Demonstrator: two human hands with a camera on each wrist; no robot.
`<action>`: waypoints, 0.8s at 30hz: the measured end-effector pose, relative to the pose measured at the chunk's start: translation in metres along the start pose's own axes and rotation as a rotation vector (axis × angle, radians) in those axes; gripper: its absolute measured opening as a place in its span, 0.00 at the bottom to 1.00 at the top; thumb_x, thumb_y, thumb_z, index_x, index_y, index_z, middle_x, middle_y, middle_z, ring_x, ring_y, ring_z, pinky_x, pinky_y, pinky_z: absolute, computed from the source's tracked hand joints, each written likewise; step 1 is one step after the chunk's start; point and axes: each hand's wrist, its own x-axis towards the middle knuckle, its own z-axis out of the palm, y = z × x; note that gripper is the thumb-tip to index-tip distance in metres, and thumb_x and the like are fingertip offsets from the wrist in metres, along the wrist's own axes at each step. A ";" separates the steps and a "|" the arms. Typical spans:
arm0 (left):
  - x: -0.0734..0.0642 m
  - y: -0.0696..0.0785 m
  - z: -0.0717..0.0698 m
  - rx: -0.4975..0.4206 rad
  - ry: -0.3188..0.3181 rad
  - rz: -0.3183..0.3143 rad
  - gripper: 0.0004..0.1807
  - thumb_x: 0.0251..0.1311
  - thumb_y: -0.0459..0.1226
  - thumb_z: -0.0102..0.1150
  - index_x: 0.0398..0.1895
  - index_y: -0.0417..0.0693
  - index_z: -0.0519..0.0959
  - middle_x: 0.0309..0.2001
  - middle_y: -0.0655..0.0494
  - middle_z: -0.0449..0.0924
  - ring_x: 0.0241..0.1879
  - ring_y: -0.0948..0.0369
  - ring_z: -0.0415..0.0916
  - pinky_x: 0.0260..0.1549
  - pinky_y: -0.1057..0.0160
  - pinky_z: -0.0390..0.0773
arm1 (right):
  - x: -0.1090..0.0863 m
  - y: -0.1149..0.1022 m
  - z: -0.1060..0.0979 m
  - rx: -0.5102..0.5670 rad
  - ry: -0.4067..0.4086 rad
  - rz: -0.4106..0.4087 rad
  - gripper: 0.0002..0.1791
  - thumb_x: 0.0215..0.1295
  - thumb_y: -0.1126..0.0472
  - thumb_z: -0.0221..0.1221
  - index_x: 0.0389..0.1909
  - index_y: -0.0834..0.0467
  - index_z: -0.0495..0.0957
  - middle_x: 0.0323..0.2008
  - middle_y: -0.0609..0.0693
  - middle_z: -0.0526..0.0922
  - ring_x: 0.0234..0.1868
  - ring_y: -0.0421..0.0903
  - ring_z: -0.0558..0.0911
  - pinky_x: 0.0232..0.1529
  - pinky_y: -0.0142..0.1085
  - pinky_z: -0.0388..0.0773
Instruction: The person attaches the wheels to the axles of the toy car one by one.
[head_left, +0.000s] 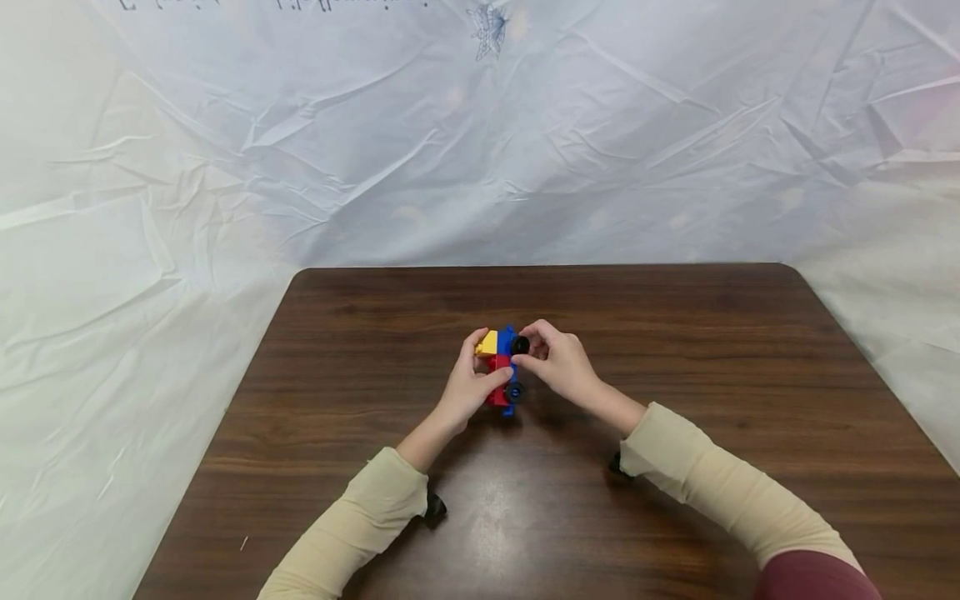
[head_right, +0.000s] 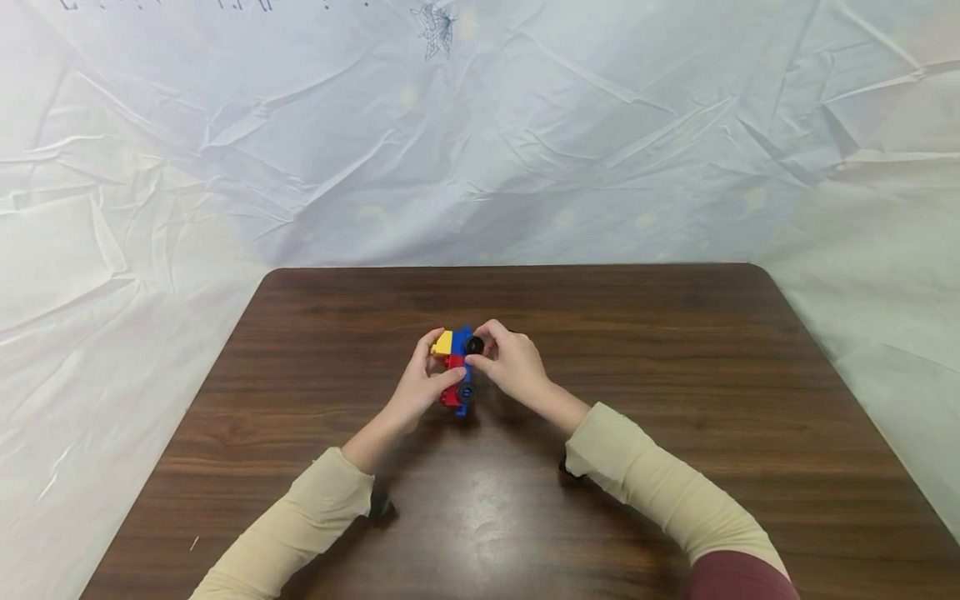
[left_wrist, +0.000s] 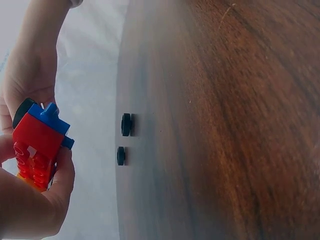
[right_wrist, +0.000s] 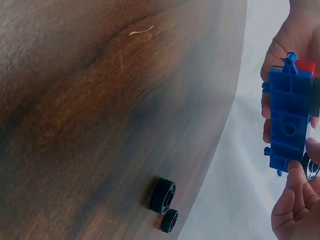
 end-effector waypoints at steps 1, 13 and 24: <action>0.000 0.000 0.000 0.001 -0.001 -0.001 0.37 0.55 0.35 0.54 0.66 0.51 0.48 0.55 0.42 0.66 0.45 0.53 0.70 0.41 0.62 0.76 | 0.000 0.000 0.000 0.000 0.002 0.004 0.16 0.49 0.60 0.63 0.39 0.60 0.72 0.22 0.50 0.76 0.20 0.39 0.71 0.22 0.28 0.70; 0.000 -0.001 0.002 0.003 -0.001 0.005 0.38 0.54 0.35 0.56 0.66 0.49 0.47 0.51 0.40 0.67 0.38 0.58 0.71 0.38 0.64 0.77 | 0.001 -0.004 0.000 0.020 0.014 0.008 0.16 0.49 0.60 0.63 0.38 0.61 0.72 0.22 0.51 0.76 0.21 0.40 0.71 0.22 0.28 0.70; 0.013 -0.019 0.004 0.016 0.052 0.042 0.38 0.51 0.36 0.59 0.63 0.55 0.50 0.51 0.43 0.68 0.38 0.56 0.71 0.38 0.62 0.77 | -0.001 -0.009 0.000 0.014 0.039 0.016 0.15 0.49 0.61 0.63 0.37 0.61 0.72 0.23 0.52 0.77 0.21 0.40 0.71 0.22 0.28 0.70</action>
